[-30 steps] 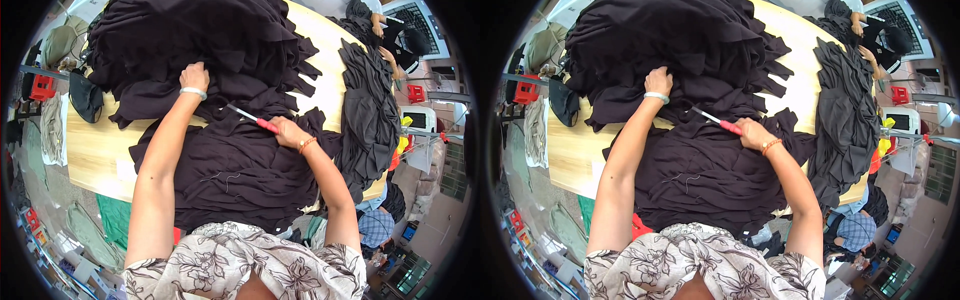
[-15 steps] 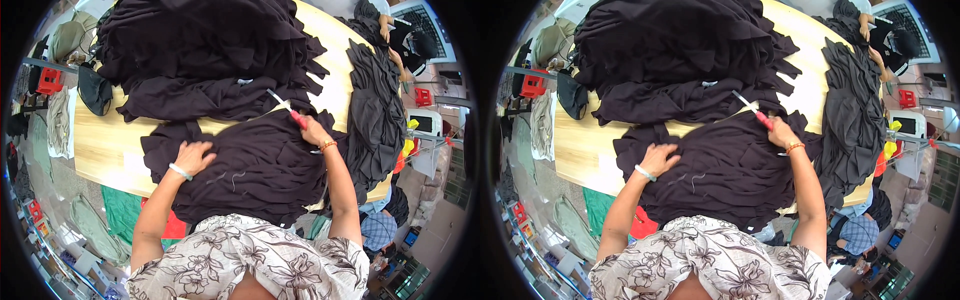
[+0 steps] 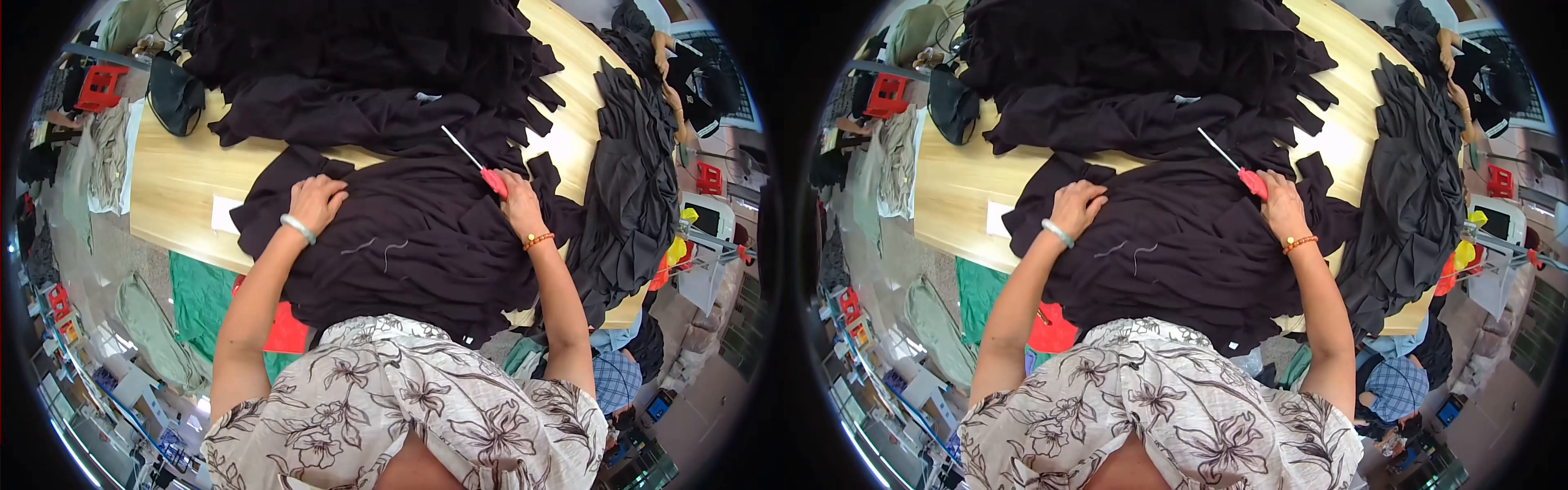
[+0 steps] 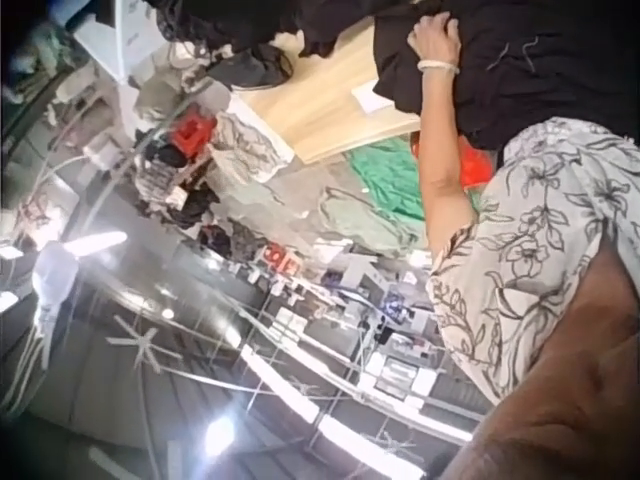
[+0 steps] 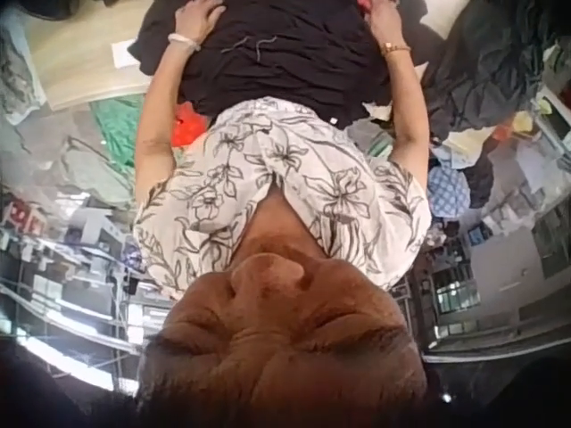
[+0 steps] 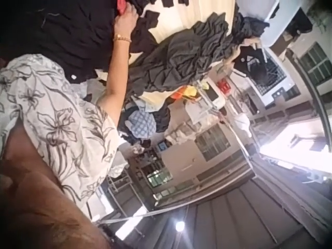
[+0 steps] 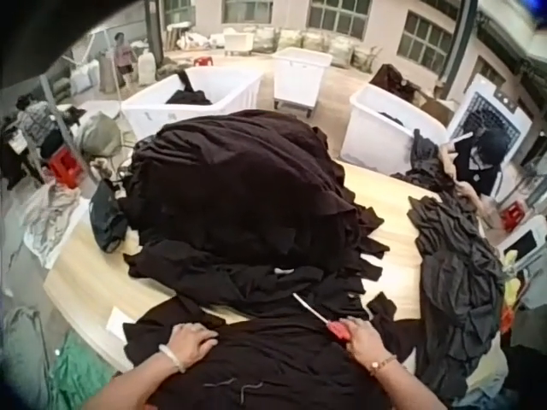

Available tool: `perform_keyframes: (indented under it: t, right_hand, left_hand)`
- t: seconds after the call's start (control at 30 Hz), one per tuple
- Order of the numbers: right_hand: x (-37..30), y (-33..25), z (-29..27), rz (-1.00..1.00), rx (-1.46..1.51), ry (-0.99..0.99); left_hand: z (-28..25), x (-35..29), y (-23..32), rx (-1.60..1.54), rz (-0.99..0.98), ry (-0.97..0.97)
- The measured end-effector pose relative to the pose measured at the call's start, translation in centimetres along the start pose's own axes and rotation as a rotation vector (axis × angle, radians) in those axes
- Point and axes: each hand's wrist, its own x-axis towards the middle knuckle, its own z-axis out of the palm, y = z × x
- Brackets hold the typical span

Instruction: The recorder is using scissors to trim loose threads from pieces of black fabric in a factory setting.

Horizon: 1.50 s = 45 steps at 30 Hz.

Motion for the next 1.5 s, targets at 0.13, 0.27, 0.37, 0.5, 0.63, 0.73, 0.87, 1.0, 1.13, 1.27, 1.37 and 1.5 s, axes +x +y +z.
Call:
perform_keyframes:
  t: [0.13, 0.27, 0.37, 0.5, 0.63, 0.73, 0.87, 1.0, 1.13, 1.27, 1.37, 1.5]
  right_hand:
    - [-1.3, -0.6, -0.8, 0.124, -0.309, 0.172]
    - [-2.9, -1.5, -5.1, 0.395, -0.352, 0.237]
    - [-6.1, -0.7, -8.2, 0.307, -0.11, 0.264]
    - [-11.4, -4.6, -8.2, 0.116, 0.417, 0.117]
    - [-15.7, -8.1, -3.7, -0.036, 0.258, 0.015]
    - [-16.1, -8.9, -1.5, 0.103, 0.244, -0.035]
    - [-15.7, -7.4, -5.0, 0.043, 0.424, -0.011]
    - [-13.2, -5.8, -9.0, 0.04, 0.322, 0.168]
    - [-8.7, -4.8, -12.0, 0.102, 0.126, 0.454]
    - [-4.9, -4.7, -11.1, 0.168, 0.116, 0.621]
    - [-5.8, -7.8, -9.0, 0.133, 0.161, 0.446]
    - [-11.2, -11.8, -4.1, -0.03, 0.162, 0.269]
  left_hand:
    - [-0.2, 0.5, -0.2, -0.008, -0.045, -0.076]
    - [-1.8, -1.0, 0.2, -0.058, -0.032, 0.063]
    - [-5.3, -3.5, 2.2, -0.212, -0.059, 0.213]
    - [-8.8, -10.9, 5.6, -0.282, -0.077, 0.076]
    - [-5.1, -15.6, 6.2, 0.062, 0.008, 0.09]
    - [-4.0, -15.4, 6.0, -0.021, 0.019, 0.081]
    - [-11.2, -13.7, 6.6, -0.476, -0.047, -0.204]
    - [-15.7, -9.7, 7.6, -0.713, -0.006, -0.142]
    - [-16.2, -3.5, 6.1, -0.559, 0.029, 0.01]
    - [-12.6, 4.5, 3.2, -0.937, -0.103, 0.377]
    - [-9.1, 6.9, -0.6, -0.496, -0.162, 0.431]
    - [-6.0, 5.3, -4.2, -0.443, -0.183, 0.382]
